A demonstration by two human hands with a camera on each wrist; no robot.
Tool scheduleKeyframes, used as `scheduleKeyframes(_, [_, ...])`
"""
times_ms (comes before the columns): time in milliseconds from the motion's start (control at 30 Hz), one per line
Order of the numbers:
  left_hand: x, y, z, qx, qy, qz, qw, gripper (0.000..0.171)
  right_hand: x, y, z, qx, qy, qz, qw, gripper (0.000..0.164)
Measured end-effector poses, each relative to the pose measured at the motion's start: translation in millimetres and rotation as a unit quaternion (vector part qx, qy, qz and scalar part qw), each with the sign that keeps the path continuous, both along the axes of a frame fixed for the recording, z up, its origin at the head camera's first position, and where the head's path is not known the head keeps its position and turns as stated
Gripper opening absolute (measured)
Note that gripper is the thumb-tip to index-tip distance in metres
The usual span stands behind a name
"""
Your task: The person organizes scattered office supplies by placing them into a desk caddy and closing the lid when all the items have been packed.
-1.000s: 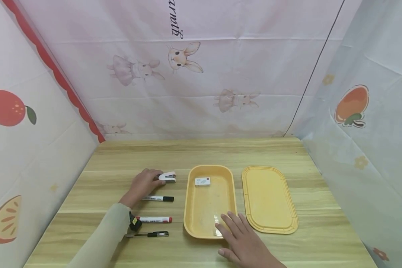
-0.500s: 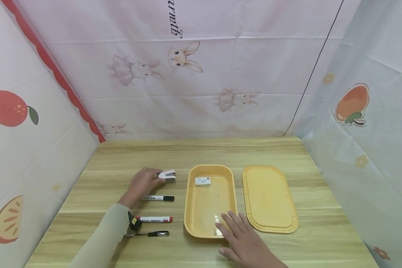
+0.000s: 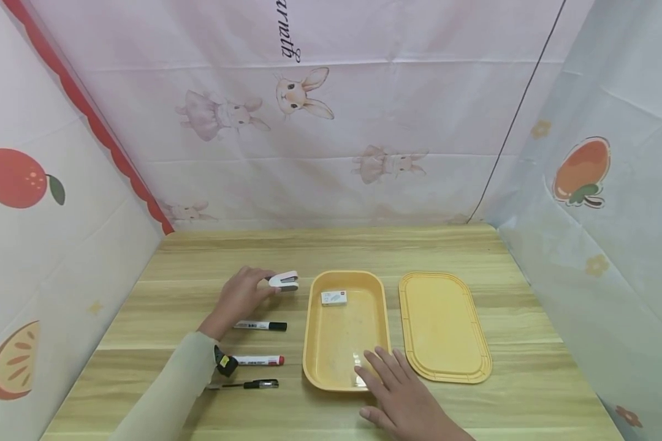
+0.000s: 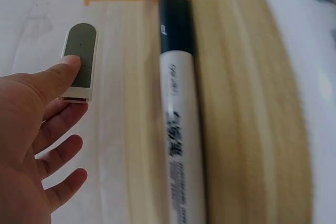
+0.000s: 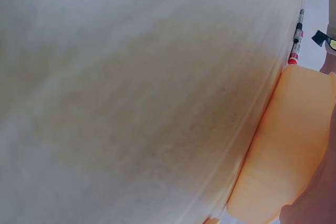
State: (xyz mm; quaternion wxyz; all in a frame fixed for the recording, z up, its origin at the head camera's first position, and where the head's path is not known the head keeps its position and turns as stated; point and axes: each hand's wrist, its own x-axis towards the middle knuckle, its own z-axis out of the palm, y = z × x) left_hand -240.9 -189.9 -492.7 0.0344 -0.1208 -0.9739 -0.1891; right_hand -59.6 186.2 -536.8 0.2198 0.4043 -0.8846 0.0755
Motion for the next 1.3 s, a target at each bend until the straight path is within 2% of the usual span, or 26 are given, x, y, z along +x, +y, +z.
scheduleKeyframes(300, [-0.3, 23, 15.7, 0.014, -0.009, -0.012, 0.9998, 0.046, -0.2, 1, -0.1, 0.0, -0.005, -0.001, 1.0, 0.062])
scheduleKeyframes(533, [0.3, 47, 26.0, 0.005, 0.017, -0.037, 0.9992, 0.043, 0.3, 1, 0.3, -0.002, -0.009, -0.001, 1.0, 0.062])
scheduleKeyframes(800, [-2.5, 69, 26.0, -0.025, 0.044, -0.072, 0.9961, 0.045, 0.1, 1, 0.9, -0.003, -0.011, 0.003, 1.0, 0.062])
scheduleKeyframes(1133, [-4.1, 98, 24.3, -0.03, 0.04, -0.106, 0.9931, 0.041, 0.7, 1, 1.5, -0.001, -0.014, -0.004, 1.0, 0.062])
scheduleKeyframes(1300, [-5.7, 112, 20.2, -0.037, 0.051, -0.113, 0.9916, 0.04, 0.7, 1, 0.9, -0.004, -0.016, -0.003, 1.0, 0.062])
